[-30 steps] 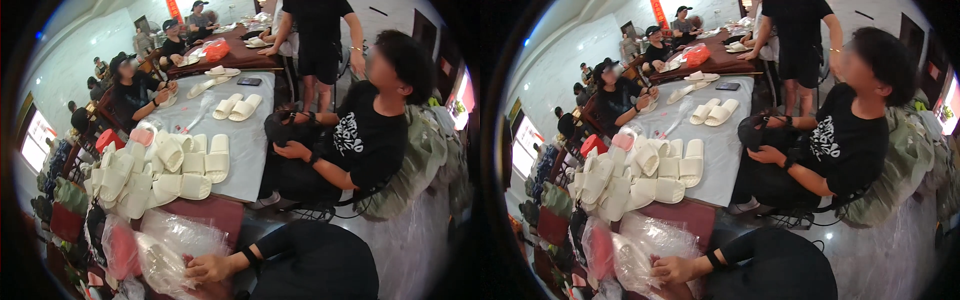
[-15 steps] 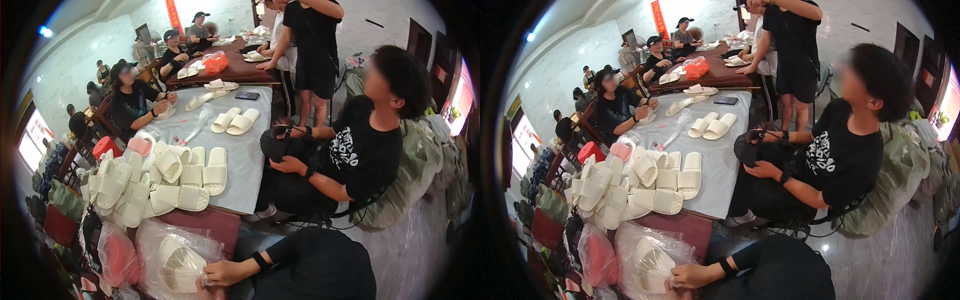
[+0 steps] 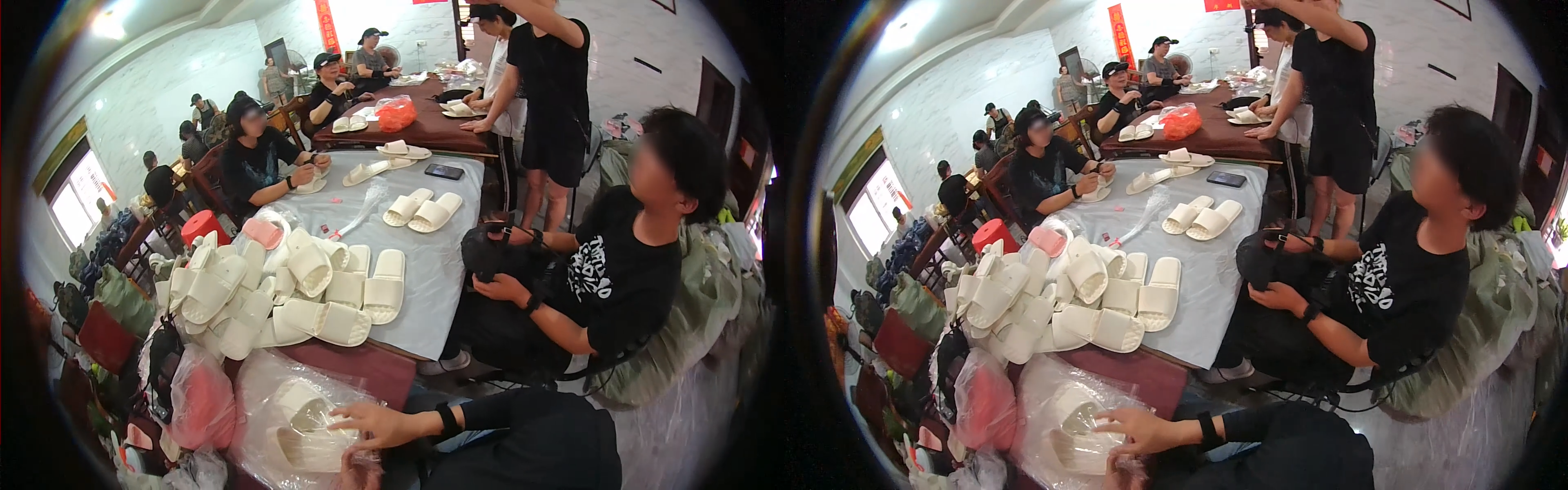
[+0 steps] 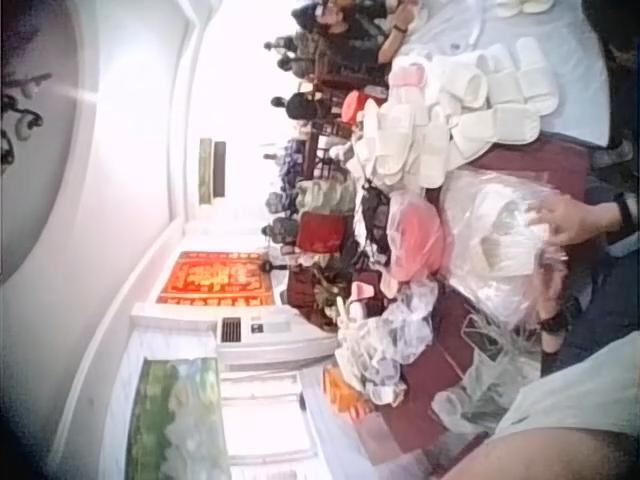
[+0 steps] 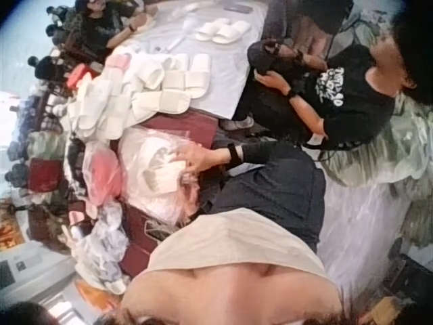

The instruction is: Placing white slippers into plastic bags at a production table.

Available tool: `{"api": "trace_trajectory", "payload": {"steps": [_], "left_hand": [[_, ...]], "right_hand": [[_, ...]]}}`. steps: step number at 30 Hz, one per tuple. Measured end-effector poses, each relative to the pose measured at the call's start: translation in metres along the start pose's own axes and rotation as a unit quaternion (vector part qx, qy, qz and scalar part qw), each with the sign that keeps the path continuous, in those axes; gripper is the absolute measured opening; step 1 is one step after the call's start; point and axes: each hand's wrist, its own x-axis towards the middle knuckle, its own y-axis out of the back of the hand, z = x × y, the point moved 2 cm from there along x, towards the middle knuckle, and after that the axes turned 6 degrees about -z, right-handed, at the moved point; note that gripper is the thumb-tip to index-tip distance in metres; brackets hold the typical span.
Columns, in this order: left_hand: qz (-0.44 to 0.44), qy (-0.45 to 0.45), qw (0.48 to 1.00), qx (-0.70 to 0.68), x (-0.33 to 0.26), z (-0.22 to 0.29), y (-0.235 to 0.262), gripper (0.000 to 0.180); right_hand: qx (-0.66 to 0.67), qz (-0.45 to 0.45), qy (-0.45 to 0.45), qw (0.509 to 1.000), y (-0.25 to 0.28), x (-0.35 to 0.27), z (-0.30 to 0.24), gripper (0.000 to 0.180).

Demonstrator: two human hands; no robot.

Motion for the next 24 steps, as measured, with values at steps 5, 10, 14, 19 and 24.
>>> {"api": "trace_trajectory", "payload": {"steps": [5,10,14,19,24], "left_hand": [[-0.031,-0.214,0.877,0.428,-0.025,-0.001,-0.037,0.047],[-0.071,-0.166,0.908,0.379,-0.021,0.005,-0.03,0.058],[-0.065,-0.137,0.948,0.28,-0.011,0.006,-0.025,0.058],[-0.028,-0.146,0.979,0.136,0.001,0.004,-0.019,0.063],[-0.007,-0.166,0.986,-0.016,0.011,0.0,-0.019,0.072]], "right_hand": [[0.035,-0.068,0.015,0.997,-0.03,-0.003,-0.009,0.046],[0.034,-0.045,0.023,0.998,-0.038,-0.01,-0.008,0.031],[-0.011,-0.048,0.056,0.997,-0.04,-0.01,-0.009,0.023],[-0.051,-0.048,0.079,0.994,-0.049,-0.013,-0.033,0.023],[-0.067,-0.064,0.137,0.986,-0.049,-0.022,-0.04,0.025]]}}
